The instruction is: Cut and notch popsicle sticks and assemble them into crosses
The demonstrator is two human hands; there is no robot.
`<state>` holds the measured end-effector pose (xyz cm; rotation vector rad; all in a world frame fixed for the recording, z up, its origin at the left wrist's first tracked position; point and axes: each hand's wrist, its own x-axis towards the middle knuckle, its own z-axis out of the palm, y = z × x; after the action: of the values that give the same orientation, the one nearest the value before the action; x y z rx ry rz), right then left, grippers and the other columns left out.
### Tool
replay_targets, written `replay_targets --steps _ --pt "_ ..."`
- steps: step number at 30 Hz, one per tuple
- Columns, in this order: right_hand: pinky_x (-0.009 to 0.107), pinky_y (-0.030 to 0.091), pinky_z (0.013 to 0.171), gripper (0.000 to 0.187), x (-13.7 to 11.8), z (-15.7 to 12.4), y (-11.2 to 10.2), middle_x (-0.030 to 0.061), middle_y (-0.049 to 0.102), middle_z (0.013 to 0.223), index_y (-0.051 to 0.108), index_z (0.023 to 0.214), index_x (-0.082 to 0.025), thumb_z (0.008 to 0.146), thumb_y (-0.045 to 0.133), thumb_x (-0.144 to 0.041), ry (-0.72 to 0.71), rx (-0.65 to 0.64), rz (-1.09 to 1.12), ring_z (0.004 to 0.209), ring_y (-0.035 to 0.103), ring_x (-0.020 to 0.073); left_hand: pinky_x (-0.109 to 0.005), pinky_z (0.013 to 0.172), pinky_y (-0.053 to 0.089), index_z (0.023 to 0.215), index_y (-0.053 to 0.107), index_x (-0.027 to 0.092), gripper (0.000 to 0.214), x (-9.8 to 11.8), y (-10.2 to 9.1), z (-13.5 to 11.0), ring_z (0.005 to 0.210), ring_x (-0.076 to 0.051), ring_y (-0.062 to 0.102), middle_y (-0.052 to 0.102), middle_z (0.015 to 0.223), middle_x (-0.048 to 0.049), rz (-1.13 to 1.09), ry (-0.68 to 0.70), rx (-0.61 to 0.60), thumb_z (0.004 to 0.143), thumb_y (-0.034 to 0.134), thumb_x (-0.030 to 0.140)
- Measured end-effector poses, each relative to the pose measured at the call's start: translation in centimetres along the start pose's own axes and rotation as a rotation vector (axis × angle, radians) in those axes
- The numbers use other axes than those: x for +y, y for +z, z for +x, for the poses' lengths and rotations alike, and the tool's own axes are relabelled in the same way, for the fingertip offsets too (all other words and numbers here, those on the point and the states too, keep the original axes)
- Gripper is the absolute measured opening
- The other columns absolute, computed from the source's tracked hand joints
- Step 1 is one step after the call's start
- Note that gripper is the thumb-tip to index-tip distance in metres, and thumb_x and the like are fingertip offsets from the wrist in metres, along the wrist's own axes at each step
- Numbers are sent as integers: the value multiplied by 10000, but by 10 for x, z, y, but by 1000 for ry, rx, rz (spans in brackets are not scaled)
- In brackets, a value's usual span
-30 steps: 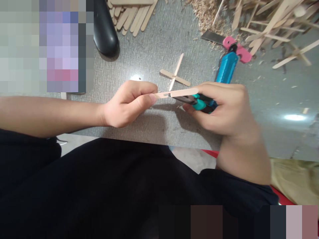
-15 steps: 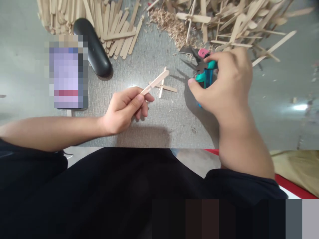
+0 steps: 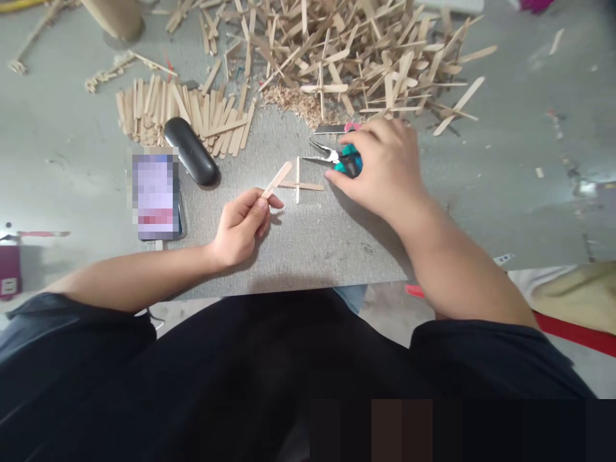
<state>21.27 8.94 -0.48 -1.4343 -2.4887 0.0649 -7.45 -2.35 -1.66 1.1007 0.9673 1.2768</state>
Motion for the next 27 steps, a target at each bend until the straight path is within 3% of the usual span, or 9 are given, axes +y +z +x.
replay_targets --steps 3,6,11,14,18,22,27 --pt "743 438 1182 368 -16 0 1 217 746 1457 822 1367 -238 1189 644 -506 -89 12 18 1428 610 500 -174 433 378 878 790 187 547 -2 -2 2 450 -60 443 508 531 62 -36 -4 -29 1045 871 701" --pt "694 432 1178 283 -37 2 8 151 778 1311 860 1200 -237 1192 646 -423 -146 -65 31 1377 639 445 -174 445 420 848 767 188 569 -1 -3 3 462 -64 467 503 547 64 -52 -32 -47 1022 885 717" --pt "609 465 1143 164 -58 20 10 145 808 1202 828 1075 -211 1136 698 -289 -57 -203 50 1344 686 416 -184 434 416 871 736 190 564 2 -1 1 460 -68 462 498 569 73 -39 -56 -68 1045 844 716" --pt "538 519 1064 112 -58 27 2 139 826 1171 801 1049 -215 1103 729 -282 -13 -196 155 1218 749 374 -191 434 402 915 730 194 532 1 -2 0 441 -71 444 509 552 76 -34 -79 -77 1082 799 695" --pt "442 546 844 132 -58 19 1 89 824 987 776 1077 -231 1106 699 -334 24 -3 401 873 750 281 -201 454 413 999 759 181 523 0 -4 -3 425 -81 467 513 523 80 -28 -111 -84 1108 767 692" --pt "462 540 881 178 -63 2 15 60 812 907 719 1011 -272 1135 661 -387 -123 291 417 843 761 271 -202 467 415 1016 781 169 525 2 -3 -6 440 -80 473 520 527 71 -19 -146 -90 1105 782 686" --pt "462 530 859 111 -60 -6 28 42 853 962 693 1032 -279 1122 657 -332 -265 446 418 871 797 256 -198 474 419 1006 778 173 568 5 -2 -8 452 -72 456 516 541 75 -20 -118 -129 1096 794 733"
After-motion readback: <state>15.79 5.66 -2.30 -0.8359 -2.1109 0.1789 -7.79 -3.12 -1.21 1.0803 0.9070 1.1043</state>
